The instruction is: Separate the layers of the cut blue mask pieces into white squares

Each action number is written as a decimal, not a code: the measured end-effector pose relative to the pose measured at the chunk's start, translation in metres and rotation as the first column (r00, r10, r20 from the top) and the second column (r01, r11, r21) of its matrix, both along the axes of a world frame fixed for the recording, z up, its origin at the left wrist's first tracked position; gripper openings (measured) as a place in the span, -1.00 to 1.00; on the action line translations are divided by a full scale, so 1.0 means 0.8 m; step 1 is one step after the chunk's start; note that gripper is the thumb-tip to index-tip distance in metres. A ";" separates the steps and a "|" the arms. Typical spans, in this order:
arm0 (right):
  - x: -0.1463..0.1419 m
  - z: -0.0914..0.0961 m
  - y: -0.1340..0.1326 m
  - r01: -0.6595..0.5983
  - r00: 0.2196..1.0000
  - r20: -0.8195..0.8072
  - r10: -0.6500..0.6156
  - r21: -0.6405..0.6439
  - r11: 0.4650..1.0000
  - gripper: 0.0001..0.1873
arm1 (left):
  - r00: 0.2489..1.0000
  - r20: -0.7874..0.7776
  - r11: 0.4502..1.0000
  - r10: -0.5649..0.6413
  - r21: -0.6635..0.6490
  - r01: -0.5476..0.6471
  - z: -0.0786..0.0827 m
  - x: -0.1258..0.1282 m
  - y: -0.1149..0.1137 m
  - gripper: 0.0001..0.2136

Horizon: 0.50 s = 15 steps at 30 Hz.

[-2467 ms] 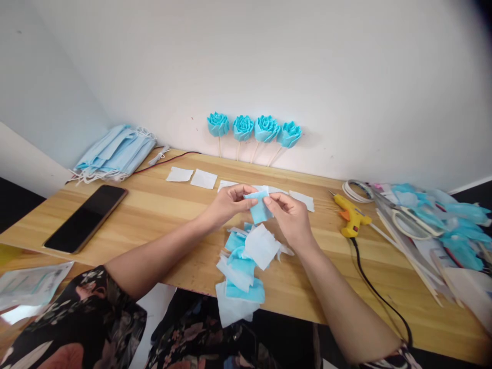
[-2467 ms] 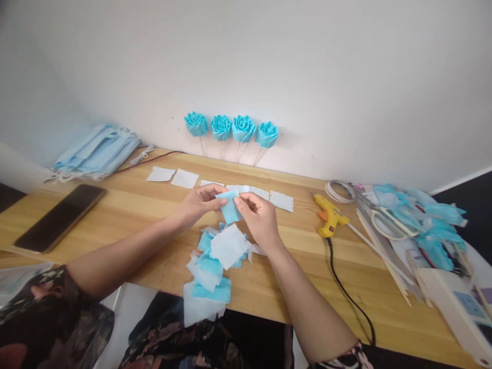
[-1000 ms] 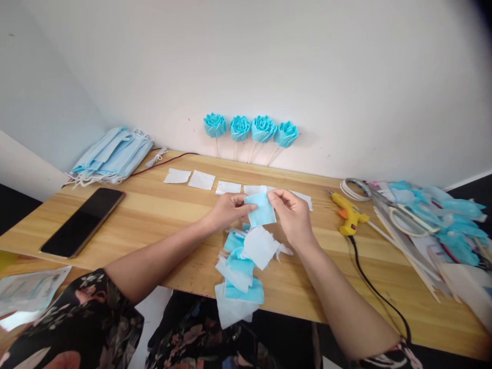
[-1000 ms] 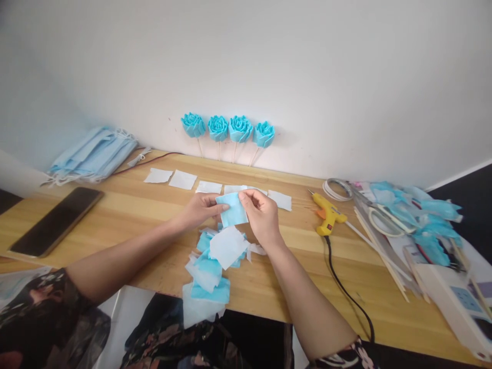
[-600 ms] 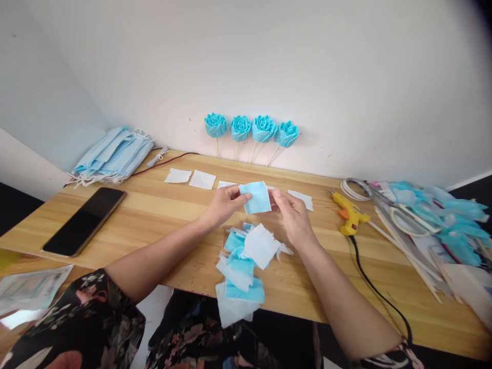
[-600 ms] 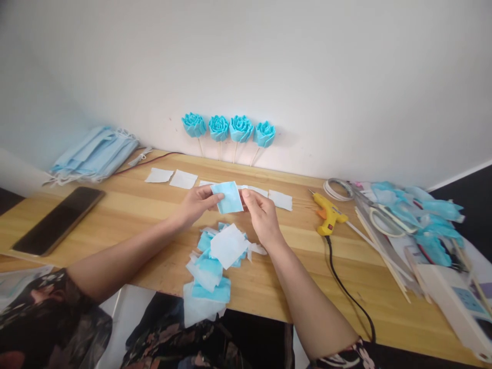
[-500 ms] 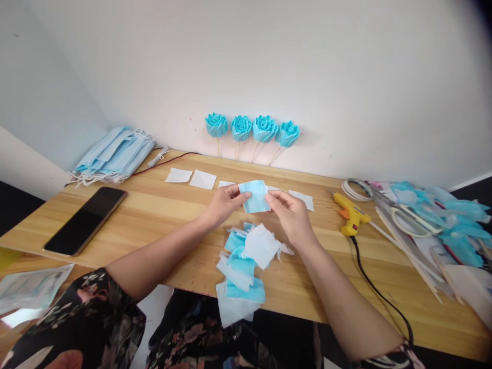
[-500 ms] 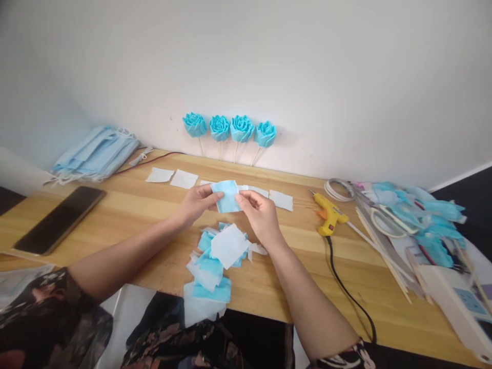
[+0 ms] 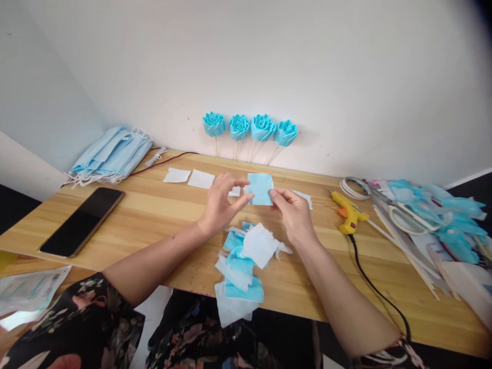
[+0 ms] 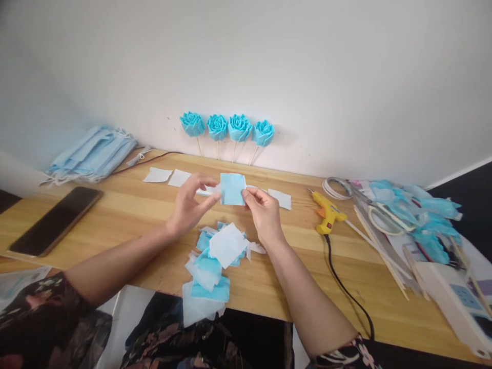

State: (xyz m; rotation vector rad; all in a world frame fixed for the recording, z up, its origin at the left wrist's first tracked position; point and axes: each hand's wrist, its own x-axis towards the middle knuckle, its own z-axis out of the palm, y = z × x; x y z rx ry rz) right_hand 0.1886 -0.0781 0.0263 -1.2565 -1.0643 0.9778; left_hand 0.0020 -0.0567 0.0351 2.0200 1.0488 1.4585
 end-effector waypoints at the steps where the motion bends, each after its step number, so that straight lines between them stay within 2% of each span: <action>1: -0.001 0.000 0.000 -0.006 1.000 -0.029 0.006 -0.010 1.000 -0.81 | 0.995 -0.089 0.995 -0.042 0.084 0.050 0.000 0.000 -0.002 -0.77; 4: -0.006 0.002 -0.003 -0.057 0.994 -0.092 0.054 -0.030 0.998 -0.79 | 0.958 -0.275 0.970 -0.084 0.195 0.141 -0.004 0.003 -0.005 -0.72; 6: -0.008 0.003 -0.005 -0.125 0.986 -0.119 0.120 -0.036 0.991 -0.77 | 0.957 -0.287 0.978 -0.053 0.179 0.108 -0.008 0.004 -0.004 -0.84; 7: -0.008 0.004 -0.006 -0.155 0.981 -0.128 0.149 -0.040 0.987 -0.76 | 0.969 -0.244 0.988 -0.044 0.134 0.078 -0.010 0.005 -0.002 -0.90; 9: -0.007 0.005 -0.007 -0.165 0.978 -0.135 0.158 -0.037 0.986 -0.73 | 0.997 -0.053 0.998 -0.048 -0.048 0.046 -0.012 0.005 0.003 -0.95; 10: -0.006 0.005 -0.006 -0.139 0.982 -0.132 0.134 -0.030 0.990 -0.71 | 0.995 0.082 0.982 -0.058 -0.174 0.071 -0.012 0.005 0.005 -0.95; 12: -0.003 0.006 -0.004 -0.059 0.991 -0.122 0.057 -0.010 0.998 -0.69 | 0.927 0.367 0.890 -0.069 -0.396 0.223 -0.013 0.005 0.010 -0.86; 13: -0.001 0.006 -0.002 -0.027 0.992 -0.120 0.026 -0.001 1.000 -0.67 | 0.873 0.483 0.829 -0.072 -0.457 0.321 -0.013 0.005 0.012 -0.82; 15: 0.000 0.006 0.000 -0.009 0.993 -0.119 0.010 0.005 1.000 -0.61 | 0.773 0.630 0.728 -0.074 -0.496 0.474 -0.012 0.004 0.015 -0.76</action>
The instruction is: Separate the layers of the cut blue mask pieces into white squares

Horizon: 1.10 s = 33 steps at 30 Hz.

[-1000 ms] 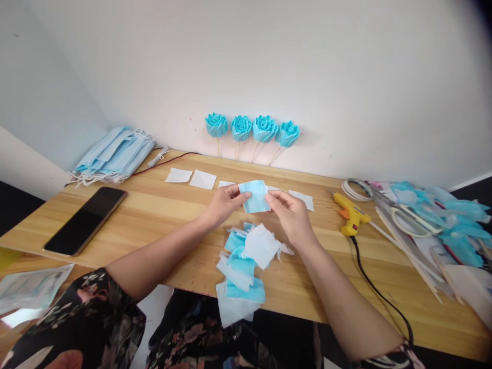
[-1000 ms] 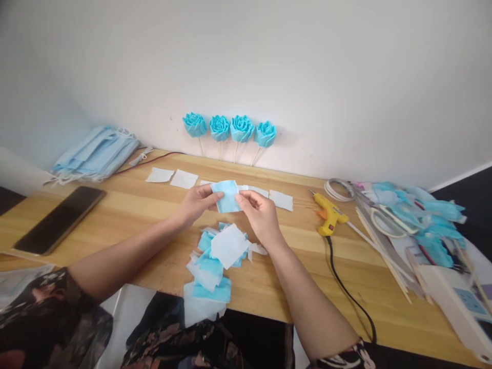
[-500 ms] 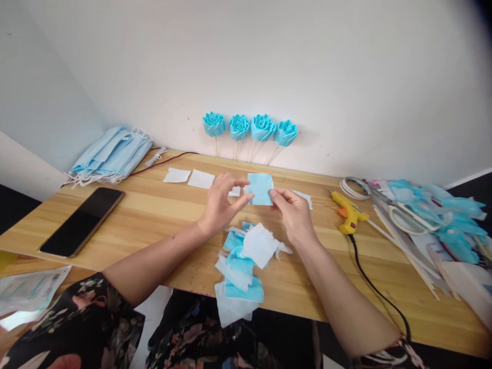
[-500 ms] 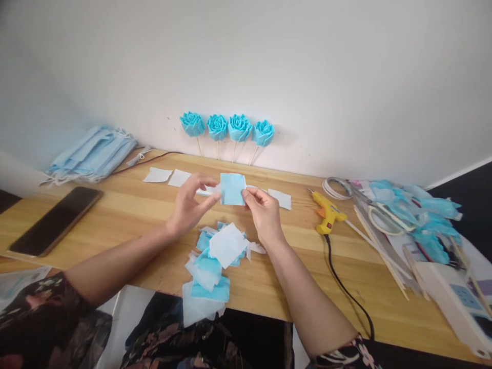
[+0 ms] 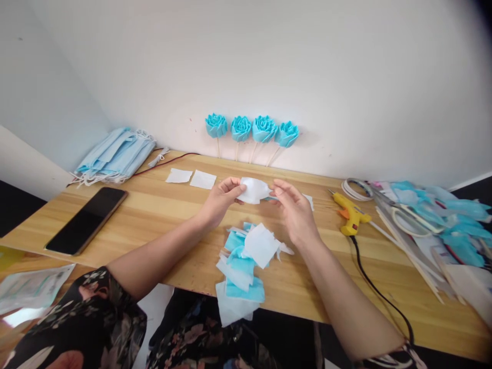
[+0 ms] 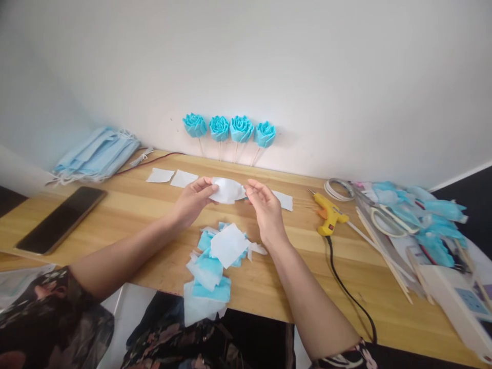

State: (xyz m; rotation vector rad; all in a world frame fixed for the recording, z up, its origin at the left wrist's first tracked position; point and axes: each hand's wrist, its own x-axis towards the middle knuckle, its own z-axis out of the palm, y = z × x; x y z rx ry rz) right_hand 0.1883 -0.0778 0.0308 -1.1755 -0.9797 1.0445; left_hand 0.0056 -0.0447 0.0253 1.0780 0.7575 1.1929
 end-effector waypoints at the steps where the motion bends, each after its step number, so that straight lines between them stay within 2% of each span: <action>1: 0.000 0.000 0.001 -0.011 1.000 0.000 0.011 0.001 1.000 -0.57 | 0.998 0.049 0.999 -0.025 -0.037 0.027 0.000 0.000 0.000 -0.74; 6: -0.004 -0.004 -0.002 -0.135 0.991 0.001 0.135 -0.011 0.991 -0.40 | 0.986 0.148 0.989 -0.071 -0.121 0.089 0.003 0.002 -0.003 -0.72; 11: -0.004 -0.007 -0.004 -0.183 0.983 0.014 0.184 -0.014 0.983 -0.39 | 0.985 0.136 0.984 -0.106 -0.127 0.123 0.003 0.003 -0.005 -0.70; 18: -0.006 -0.006 -0.005 -0.169 0.983 0.066 0.170 -0.033 0.985 -0.43 | 1.000 0.003 0.999 -0.028 -0.044 0.028 -0.007 0.002 0.002 -0.70; 21: -0.004 -0.006 -0.003 -0.157 0.982 0.107 0.157 -0.011 0.988 -0.44 | 0.998 -0.038 0.998 0.051 0.024 -0.050 -0.001 -0.005 0.010 -0.74; 24: 0.004 -0.003 0.001 -0.085 0.994 0.077 0.083 0.032 0.996 -0.43 | 0.980 -0.036 0.966 0.194 0.184 -0.184 0.022 -0.027 0.024 -0.77; 26: 0.011 0.000 0.004 -0.020 1.000 0.021 0.019 0.046 0.999 -0.43 | 0.954 -0.003 0.911 0.300 0.296 -0.285 0.041 -0.051 0.034 -0.76; 28: 0.016 0.002 0.007 0.031 0.999 -0.030 -0.029 0.049 0.998 -0.45 | 0.929 0.013 0.867 0.370 0.354 -0.350 0.058 -0.078 0.041 -0.74; 30: 0.019 0.004 0.008 0.052 0.997 -0.068 -0.049 0.049 0.997 -0.49 | 0.911 -0.010 0.852 0.412 0.358 -0.381 0.067 -0.106 0.042 -0.72; 33: 0.019 0.005 0.008 0.044 0.995 -0.096 -0.039 0.044 0.998 -0.53 | 0.889 -0.071 0.864 0.453 0.284 -0.417 0.061 -0.145 0.036 -0.70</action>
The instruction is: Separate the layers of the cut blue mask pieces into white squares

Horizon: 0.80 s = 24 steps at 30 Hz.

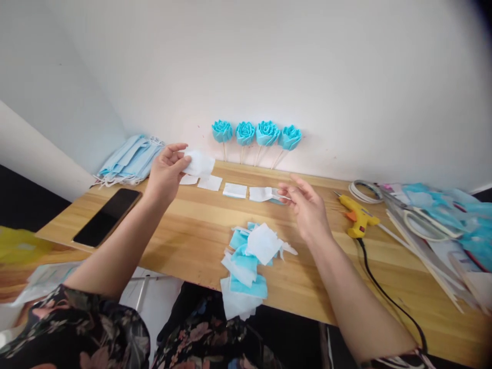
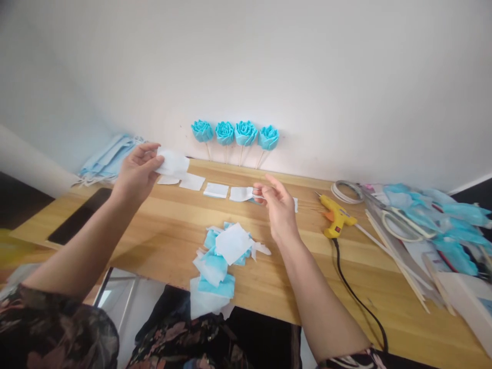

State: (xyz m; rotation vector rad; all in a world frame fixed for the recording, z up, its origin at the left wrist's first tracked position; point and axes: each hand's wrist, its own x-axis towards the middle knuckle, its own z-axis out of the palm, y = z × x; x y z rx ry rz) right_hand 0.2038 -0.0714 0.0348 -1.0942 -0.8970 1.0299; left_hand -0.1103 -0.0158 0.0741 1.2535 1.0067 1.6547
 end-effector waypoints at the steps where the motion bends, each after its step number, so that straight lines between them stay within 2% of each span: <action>1: -0.001 0.000 -0.001 -0.007 1.000 -0.003 0.007 -0.003 1.000 -0.54 | 1.000 0.004 0.999 0.016 -0.043 -0.016 -0.006 -0.012 -0.003 -0.70; 6: -0.005 0.000 -0.003 -0.037 0.999 -0.004 0.037 -0.023 0.999 -0.60 | 0.994 -0.033 0.962 0.103 -0.249 -0.108 -0.047 -0.056 -0.017 -0.67; 9: -0.005 -0.001 -0.002 -0.043 0.999 -0.013 0.042 -0.044 0.998 -0.62 | 0.974 -0.168 0.916 0.150 -0.347 -0.200 -0.067 -0.066 -0.020 -0.66; 11: -0.005 -0.002 0.000 -0.045 0.999 -0.013 0.044 -0.053 0.998 -0.63 | 0.933 -0.324 0.902 0.156 -0.338 -0.268 -0.076 -0.067 -0.021 -0.65; 13: -0.003 -0.004 0.002 -0.038 0.999 -0.012 0.038 -0.062 0.997 -0.64 | 0.826 -0.540 0.903 0.163 -0.255 -0.345 -0.079 -0.067 -0.021 -0.64; 16: -0.002 -0.005 0.004 -0.026 0.999 -0.024 0.025 -0.071 0.997 -0.64 | 0.516 -0.840 0.886 0.167 -0.102 -0.452 -0.077 -0.068 -0.022 -0.61; 18: -0.001 -0.005 0.005 -0.024 0.999 -0.039 0.021 -0.073 0.997 -0.64 | 0.354 -0.927 0.875 0.120 -0.070 -0.478 -0.075 -0.069 -0.022 -0.59; 21: -0.001 -0.005 0.005 -0.022 0.998 -0.057 0.017 -0.078 0.997 -0.64 | 0.260 -0.965 0.877 0.041 -0.090 -0.472 -0.073 -0.069 -0.021 -0.57; 24: -0.001 -0.003 0.005 -0.016 0.998 -0.060 0.011 -0.079 0.997 -0.66 | 0.188 -0.982 0.888 0.020 -0.069 -0.455 -0.073 -0.070 -0.022 -0.57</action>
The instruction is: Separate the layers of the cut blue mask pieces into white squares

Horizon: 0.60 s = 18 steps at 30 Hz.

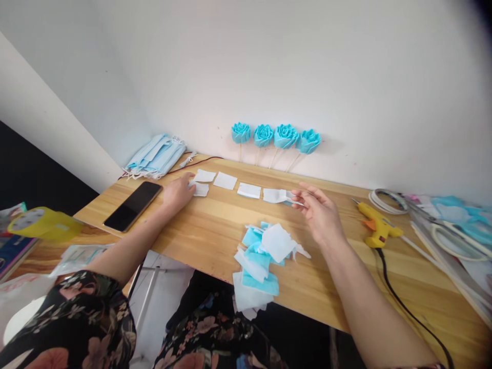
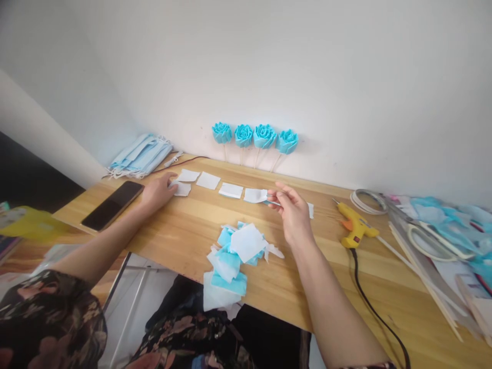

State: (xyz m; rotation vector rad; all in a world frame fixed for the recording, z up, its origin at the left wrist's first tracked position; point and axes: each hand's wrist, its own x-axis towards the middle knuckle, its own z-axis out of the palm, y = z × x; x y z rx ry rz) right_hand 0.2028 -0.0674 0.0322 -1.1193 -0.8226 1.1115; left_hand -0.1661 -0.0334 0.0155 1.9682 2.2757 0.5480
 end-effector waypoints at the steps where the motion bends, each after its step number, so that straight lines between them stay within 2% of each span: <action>1: 0.000 0.000 0.000 0.001 1.000 0.003 -0.001 0.000 1.000 -0.66 | 1.000 -0.026 1.000 -0.016 0.007 0.016 0.000 -0.001 0.000 -0.59; 8: -0.002 -0.004 0.001 -0.019 0.999 0.042 0.019 -0.001 1.000 -0.68 | 0.976 -0.168 0.980 -0.136 0.124 0.158 -0.007 -0.007 -0.002 -0.68; 11: -0.001 -0.005 0.000 -0.009 0.997 0.083 0.008 0.020 1.000 -0.70 | 0.975 -0.160 0.950 -0.157 0.244 0.193 -0.008 -0.007 -0.004 -0.67; 14: -0.002 0.001 -0.004 0.005 0.990 0.137 -0.016 0.085 0.996 -0.73 | 0.974 -0.107 0.895 -0.199 0.386 0.225 0.004 0.006 -0.013 -0.67; 16: -0.004 0.012 -0.010 -0.036 0.977 0.213 0.006 0.136 0.990 -0.75 | 0.953 -0.058 0.863 -0.296 0.412 0.293 0.018 0.026 -0.021 -0.69; 18: -0.006 0.028 -0.020 -0.146 0.933 0.350 0.079 0.170 0.975 -0.75 | 0.897 -0.013 0.822 -0.442 0.394 0.411 0.033 0.054 -0.030 -0.72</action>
